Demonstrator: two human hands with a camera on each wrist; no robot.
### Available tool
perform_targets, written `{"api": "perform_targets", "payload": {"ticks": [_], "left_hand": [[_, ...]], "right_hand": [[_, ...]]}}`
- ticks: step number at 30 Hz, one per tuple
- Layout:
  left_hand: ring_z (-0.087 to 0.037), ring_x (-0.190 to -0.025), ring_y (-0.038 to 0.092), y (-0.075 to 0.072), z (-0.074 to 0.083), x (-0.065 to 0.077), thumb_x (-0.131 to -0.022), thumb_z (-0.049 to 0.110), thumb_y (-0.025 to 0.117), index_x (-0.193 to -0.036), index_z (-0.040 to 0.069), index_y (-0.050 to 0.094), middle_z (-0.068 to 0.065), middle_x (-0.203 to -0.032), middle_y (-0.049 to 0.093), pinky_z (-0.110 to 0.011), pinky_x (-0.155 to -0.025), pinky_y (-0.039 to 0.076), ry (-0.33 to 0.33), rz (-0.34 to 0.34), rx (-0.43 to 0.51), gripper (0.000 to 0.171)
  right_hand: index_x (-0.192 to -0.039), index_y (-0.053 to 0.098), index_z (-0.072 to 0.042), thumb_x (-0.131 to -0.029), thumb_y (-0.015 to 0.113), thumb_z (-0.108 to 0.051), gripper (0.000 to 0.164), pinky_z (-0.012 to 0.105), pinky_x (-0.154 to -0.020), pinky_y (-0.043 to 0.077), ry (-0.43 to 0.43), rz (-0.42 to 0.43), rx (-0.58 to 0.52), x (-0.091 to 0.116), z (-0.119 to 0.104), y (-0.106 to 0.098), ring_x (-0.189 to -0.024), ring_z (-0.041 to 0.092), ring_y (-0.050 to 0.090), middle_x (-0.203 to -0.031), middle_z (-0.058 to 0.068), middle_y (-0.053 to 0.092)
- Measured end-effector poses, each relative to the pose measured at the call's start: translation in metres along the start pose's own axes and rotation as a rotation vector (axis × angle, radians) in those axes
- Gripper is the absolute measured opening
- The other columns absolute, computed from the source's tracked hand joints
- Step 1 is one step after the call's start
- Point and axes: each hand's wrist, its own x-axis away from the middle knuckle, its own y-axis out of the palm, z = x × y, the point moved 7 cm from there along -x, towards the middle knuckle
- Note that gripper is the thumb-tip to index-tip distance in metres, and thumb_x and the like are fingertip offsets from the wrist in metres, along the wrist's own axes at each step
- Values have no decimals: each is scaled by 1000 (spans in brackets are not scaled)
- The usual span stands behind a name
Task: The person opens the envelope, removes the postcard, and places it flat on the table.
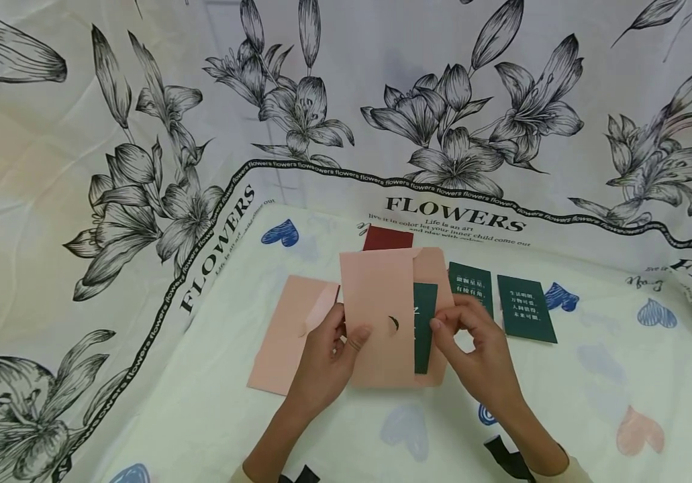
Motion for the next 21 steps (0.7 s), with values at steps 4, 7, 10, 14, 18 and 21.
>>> {"api": "perform_targets", "payload": {"ticks": [4, 7, 10, 14, 18, 21], "left_hand": [[-16, -70, 52, 0, -1, -1, -107, 36, 64, -126, 24, 59, 6, -91, 62, -26, -59, 42, -4, -5, -2, 23], [-14, -66, 50, -1, -1, -1, -107, 38, 64, -126, 24, 59, 7, -90, 63, -26, -57, 42, -9, -1, -17, 24], [-11, -58, 43, -5, -4, -1, -106, 39, 64, -118, 22, 59, 6, -83, 60, -25, -52, 39, -16, 14, -42, 21], [-7, -53, 32, -16, -12, -2, -106, 36, 65, -101, 18, 53, 2, -71, 45, -23, -49, 31, -26, 58, -88, 22], [-6, -54, 32, -25, -17, -2, -106, 33, 64, -98, 15, 51, -1, -72, 43, -23, -50, 30, -45, 91, -114, 23], [-5, -52, 31, -27, -19, -2, -107, 32, 63, -99, 15, 52, -2, -75, 44, -22, -48, 29, -58, 92, -110, 22]], "right_hand": [[-100, 74, -6, -99, 73, -5, 1, 15, -85, 50, -7, 9, -12, 0, 0, 0, -104, 11, 59, -118, -2, 65], [-102, 73, -7, -99, 72, -3, 5, 14, -85, 50, -1, 17, 7, 0, 1, -3, -102, 10, 60, -120, -2, 66], [-106, 71, -8, -101, 70, -3, 8, 12, -87, 50, 13, 33, 47, 0, 4, -7, -102, 8, 62, -119, -1, 69], [-112, 69, -9, -105, 67, -8, 7, 11, -85, 52, 70, 69, 114, 2, 11, -17, -95, 6, 66, -106, 0, 74], [-114, 66, -7, -107, 63, -13, 9, 13, -84, 55, 137, 89, 117, 6, 17, -23, -91, 5, 71, -99, 0, 76], [-114, 64, -7, -108, 62, -14, 10, 16, -83, 57, 157, 87, 93, 7, 19, -25, -89, 8, 74, -98, 1, 76]]}}
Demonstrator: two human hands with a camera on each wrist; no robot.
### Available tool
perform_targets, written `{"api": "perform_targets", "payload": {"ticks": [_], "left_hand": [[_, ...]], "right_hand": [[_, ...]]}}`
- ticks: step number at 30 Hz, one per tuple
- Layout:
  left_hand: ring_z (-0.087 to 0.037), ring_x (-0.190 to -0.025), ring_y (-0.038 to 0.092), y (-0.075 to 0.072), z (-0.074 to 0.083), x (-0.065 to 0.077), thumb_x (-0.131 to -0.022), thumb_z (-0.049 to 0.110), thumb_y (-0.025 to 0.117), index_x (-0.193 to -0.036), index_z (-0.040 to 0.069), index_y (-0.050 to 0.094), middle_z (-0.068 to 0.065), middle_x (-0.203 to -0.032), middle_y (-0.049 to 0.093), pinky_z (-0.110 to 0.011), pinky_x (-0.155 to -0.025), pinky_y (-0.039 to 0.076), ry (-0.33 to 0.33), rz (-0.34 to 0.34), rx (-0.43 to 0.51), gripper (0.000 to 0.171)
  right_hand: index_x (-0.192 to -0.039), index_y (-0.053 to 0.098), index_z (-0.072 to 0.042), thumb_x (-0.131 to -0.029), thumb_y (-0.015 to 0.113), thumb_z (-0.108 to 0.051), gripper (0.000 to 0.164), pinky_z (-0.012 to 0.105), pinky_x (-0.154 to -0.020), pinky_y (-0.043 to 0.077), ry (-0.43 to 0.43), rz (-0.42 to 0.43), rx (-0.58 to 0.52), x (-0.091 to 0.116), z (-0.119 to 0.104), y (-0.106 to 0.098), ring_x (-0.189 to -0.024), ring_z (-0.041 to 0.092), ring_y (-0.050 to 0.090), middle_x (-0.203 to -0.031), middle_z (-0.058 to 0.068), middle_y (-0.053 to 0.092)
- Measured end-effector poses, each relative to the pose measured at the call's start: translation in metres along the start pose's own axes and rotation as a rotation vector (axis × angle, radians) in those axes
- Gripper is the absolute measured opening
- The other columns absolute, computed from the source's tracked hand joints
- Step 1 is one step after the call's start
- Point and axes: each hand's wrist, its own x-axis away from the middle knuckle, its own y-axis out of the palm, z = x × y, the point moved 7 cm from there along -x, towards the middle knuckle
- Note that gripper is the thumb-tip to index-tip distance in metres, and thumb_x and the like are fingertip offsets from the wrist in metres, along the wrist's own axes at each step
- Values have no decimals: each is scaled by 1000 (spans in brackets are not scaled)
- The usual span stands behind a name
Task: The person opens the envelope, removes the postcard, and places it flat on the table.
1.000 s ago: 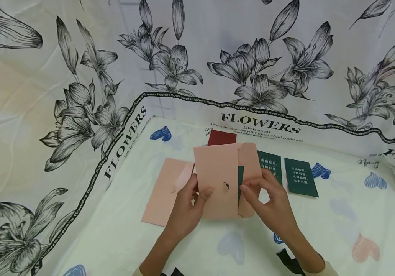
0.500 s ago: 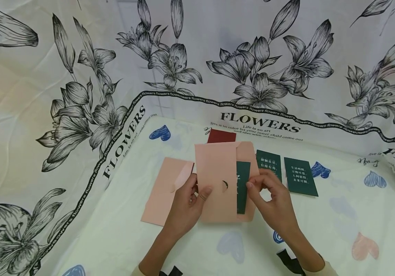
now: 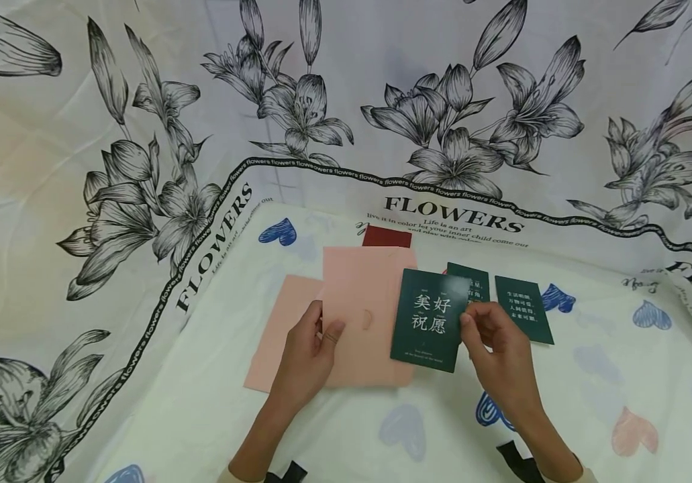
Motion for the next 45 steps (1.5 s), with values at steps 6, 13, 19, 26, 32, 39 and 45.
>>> {"api": "perform_targets", "payload": {"ticks": [6, 13, 19, 26, 32, 39, 45], "left_hand": [[-6, -56, 30, -2, 0, 1, -109, 31, 60, -102, 14, 51, -2, -76, 42, -22, -51, 29, 0, -3, 9, 21], [-17, -70, 47, -6, -1, 1, -111, 26, 56, -122, 14, 53, -3, -86, 53, -25, -61, 40, -43, 5, 30, 17], [-20, -87, 57, -10, -5, 2, -112, 24, 53, -132, 15, 52, -4, -97, 60, -30, -73, 48, -69, 24, 35, 21], [-20, -101, 62, -12, -10, 2, -114, 27, 48, -144, 21, 51, -4, -117, 66, -37, -87, 53, -92, 46, 62, 30], [-21, -101, 63, -14, -11, 2, -113, 29, 51, -143, 20, 54, -4, -122, 67, -38, -86, 54, -118, 71, 86, 31], [-23, -110, 64, -13, -10, 0, -108, 40, 62, -144, 18, 55, -3, -133, 66, -39, -89, 56, -156, 85, 177, 43], [-25, -114, 63, -9, -15, 1, -95, 48, 77, -144, 29, 52, 2, -139, 61, -44, -89, 57, -211, 67, 204, 58]], "right_hand": [[-117, 63, -7, -109, 60, -14, 11, 16, -78, 58, -9, 10, 17, 1, 0, -5, -81, 11, 72, -97, 1, 76], [-121, 62, -5, -110, 58, -12, 14, 19, -66, 56, 12, 46, 12, 1, 5, -20, -74, 13, 66, -95, 4, 72], [-119, 61, -3, -110, 57, -11, 13, 17, -65, 54, 31, 70, 24, 0, 12, -34, -70, 17, 63, -91, 5, 68], [-122, 61, -4, -110, 58, -11, 14, 17, -63, 54, 69, 83, 78, 1, 27, -48, -69, 16, 63, -91, 3, 70], [-125, 61, -4, -110, 58, -14, 18, 16, -63, 55, 118, 101, 138, 1, 43, -68, -71, 8, 65, -95, -12, 71], [-129, 58, -4, -112, 54, -26, 28, 12, -65, 55, 248, 161, 222, -4, 68, -110, -76, 0, 65, -94, -22, 66], [-131, 56, -5, -112, 50, -36, 37, 9, -64, 52, 403, 168, 279, -11, 98, -141, -78, 2, 59, -91, -23, 62]]}}
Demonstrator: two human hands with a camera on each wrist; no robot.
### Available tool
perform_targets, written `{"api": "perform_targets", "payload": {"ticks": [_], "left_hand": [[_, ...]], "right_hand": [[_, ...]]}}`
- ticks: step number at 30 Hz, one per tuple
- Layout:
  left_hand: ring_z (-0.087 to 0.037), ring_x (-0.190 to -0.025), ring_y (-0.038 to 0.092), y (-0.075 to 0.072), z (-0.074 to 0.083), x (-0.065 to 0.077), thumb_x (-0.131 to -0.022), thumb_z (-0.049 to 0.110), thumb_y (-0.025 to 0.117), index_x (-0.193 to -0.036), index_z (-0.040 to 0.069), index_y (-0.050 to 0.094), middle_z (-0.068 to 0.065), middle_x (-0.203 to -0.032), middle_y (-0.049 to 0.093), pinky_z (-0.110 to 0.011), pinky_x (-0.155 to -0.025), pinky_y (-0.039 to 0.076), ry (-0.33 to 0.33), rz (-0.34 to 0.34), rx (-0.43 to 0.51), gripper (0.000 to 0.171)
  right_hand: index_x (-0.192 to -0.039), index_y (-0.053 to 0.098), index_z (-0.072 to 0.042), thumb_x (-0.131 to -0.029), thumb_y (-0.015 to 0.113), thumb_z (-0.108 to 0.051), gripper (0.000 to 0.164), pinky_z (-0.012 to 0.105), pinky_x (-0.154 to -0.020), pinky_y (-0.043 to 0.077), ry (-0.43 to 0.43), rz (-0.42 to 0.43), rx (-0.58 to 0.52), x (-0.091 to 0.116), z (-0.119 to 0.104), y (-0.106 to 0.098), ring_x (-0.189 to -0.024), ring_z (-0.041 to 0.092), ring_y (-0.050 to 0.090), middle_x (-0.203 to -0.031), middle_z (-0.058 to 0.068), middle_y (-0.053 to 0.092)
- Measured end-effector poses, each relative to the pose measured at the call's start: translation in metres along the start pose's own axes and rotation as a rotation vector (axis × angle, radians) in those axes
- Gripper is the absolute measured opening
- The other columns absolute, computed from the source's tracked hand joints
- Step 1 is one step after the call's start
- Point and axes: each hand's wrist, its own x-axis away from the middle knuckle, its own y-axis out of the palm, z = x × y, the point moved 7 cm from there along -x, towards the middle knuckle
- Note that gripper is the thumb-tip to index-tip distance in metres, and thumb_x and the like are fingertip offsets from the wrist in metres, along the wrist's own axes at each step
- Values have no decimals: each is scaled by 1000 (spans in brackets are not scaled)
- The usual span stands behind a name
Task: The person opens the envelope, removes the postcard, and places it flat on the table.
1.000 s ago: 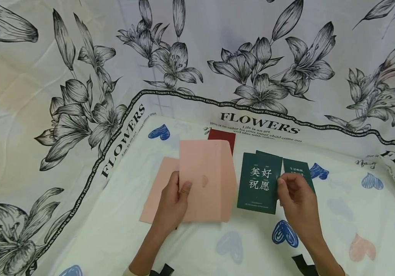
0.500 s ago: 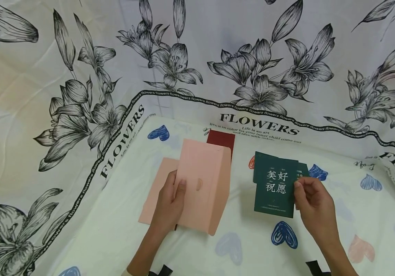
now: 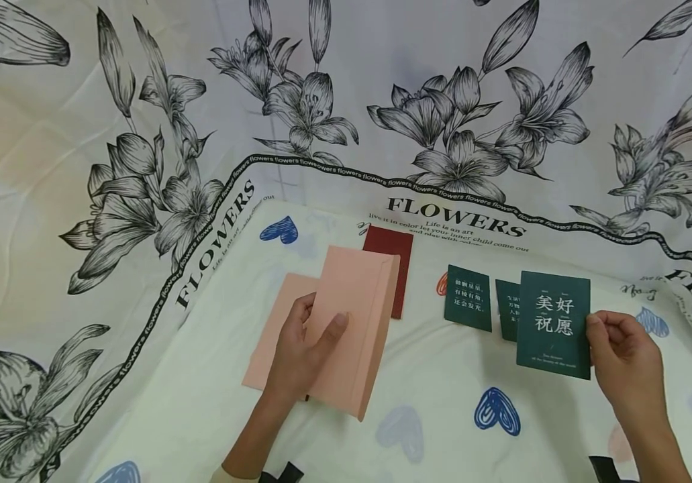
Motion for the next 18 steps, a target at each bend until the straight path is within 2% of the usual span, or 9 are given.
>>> {"api": "perform_targets", "payload": {"ticks": [4, 7, 10, 12, 14, 16, 18], "left_hand": [[-26, -112, 65, 1, 1, 0, -88, 49, 85, -142, 33, 52, 4, -138, 60, -42, -86, 59, -14, -2, -9, 66], [-26, -110, 66, 2, 1, 0, -87, 49, 86, -141, 34, 52, 5, -136, 59, -42, -84, 60, -18, -7, -5, 65], [-26, -109, 66, 3, 0, -1, -89, 50, 85, -141, 32, 53, 4, -138, 59, -41, -85, 59, -23, -2, -19, 64], [-26, -110, 65, 3, -1, -1, -89, 50, 84, -141, 29, 53, 3, -139, 60, -41, -86, 58, -21, 3, -35, 64], [-26, -110, 65, 3, -2, -1, -89, 50, 84, -142, 29, 53, 3, -140, 59, -41, -87, 57, -22, 2, -43, 64], [-26, -110, 64, 3, -3, -1, -90, 51, 83, -143, 29, 53, 3, -141, 59, -40, -87, 57, -24, 0, -53, 65], [-26, -110, 64, 3, -3, 0, -90, 51, 83, -143, 30, 52, 3, -141, 59, -40, -86, 57, -26, -2, -61, 65]], "right_hand": [[-125, 58, -15, -112, 50, -40, 29, 11, -61, 51, 50, -6, -13, -12, 17, -9, -79, 5, 56, -86, -26, 62], [-119, 58, -23, -111, 50, -42, 22, 14, -59, 50, 79, -19, -21, -21, 29, -14, -78, 5, 56, -84, -27, 61], [-124, 58, -15, -112, 47, -43, 33, 15, -60, 52, 107, -46, -4, -33, 43, -19, -76, 5, 58, -86, -22, 62], [-132, 56, -7, -112, 44, -43, 43, 14, -60, 53, 125, -59, 30, -42, 52, -21, -73, 3, 58, -95, -12, 66], [-142, 50, 2, -113, 41, -42, 54, 13, -59, 53, 137, -67, 71, -49, 61, -23, -71, 0, 56, -109, 6, 68], [-148, 44, 7, -114, 38, -41, 59, 11, -56, 52, 152, -66, 105, -56, 69, -26, -70, -3, 55, -123, 23, 64], [-149, 42, 9, -115, 36, -40, 60, 11, -55, 51, 170, -72, 122, -60, 77, -28, -69, -4, 53, -134, 34, 57]]}}
